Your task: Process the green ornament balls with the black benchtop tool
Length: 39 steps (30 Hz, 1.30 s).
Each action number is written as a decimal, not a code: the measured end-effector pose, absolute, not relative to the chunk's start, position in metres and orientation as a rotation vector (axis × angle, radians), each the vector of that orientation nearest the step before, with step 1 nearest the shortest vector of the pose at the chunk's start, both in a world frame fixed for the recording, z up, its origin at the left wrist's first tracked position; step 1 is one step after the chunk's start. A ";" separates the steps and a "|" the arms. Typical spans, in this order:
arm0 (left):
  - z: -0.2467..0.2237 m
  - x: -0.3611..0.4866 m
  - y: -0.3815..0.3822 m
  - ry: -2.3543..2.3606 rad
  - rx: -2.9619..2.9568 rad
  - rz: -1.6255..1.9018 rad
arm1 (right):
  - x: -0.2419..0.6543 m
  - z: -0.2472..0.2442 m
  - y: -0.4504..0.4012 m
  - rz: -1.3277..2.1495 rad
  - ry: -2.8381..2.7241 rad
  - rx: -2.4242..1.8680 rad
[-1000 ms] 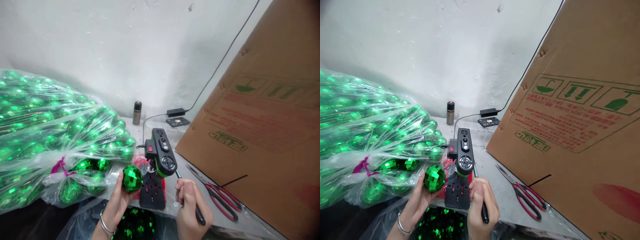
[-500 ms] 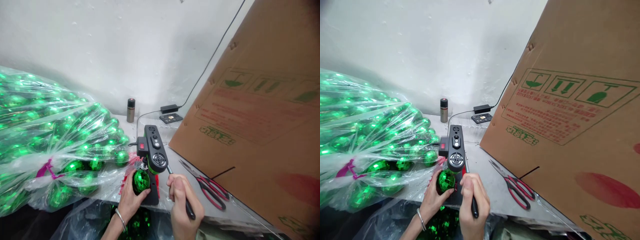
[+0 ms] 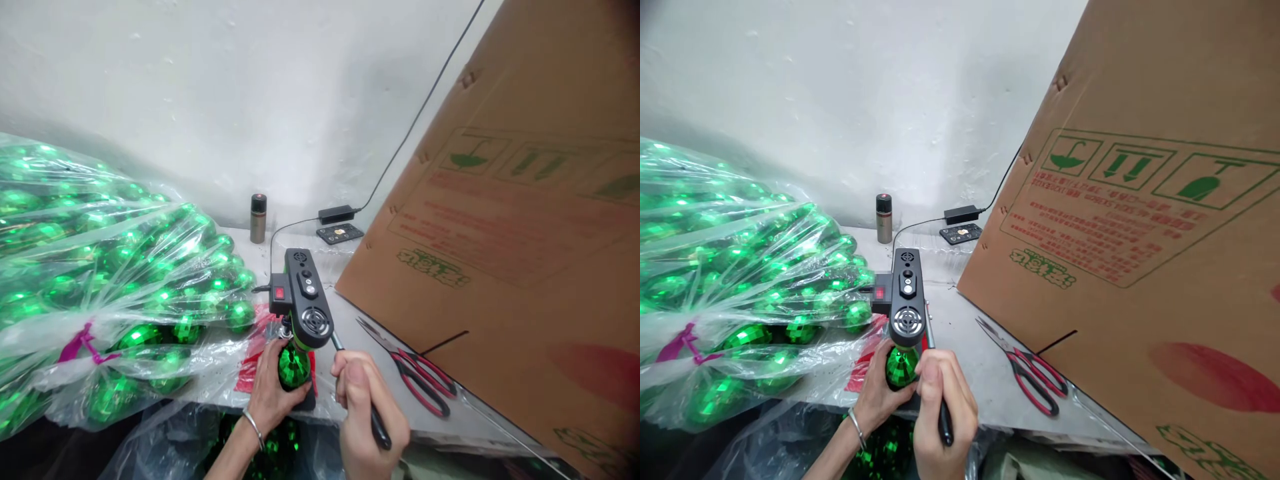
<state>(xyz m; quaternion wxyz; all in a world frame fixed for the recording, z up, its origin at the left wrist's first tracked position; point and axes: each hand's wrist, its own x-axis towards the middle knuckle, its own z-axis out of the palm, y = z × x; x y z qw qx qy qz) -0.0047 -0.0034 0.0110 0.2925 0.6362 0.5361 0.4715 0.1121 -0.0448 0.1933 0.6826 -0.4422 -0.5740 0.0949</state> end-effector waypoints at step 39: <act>0.000 0.001 0.001 1.423 1.898 1.381 | 0.101 0.147 -0.033 0.128 -1.090 -0.884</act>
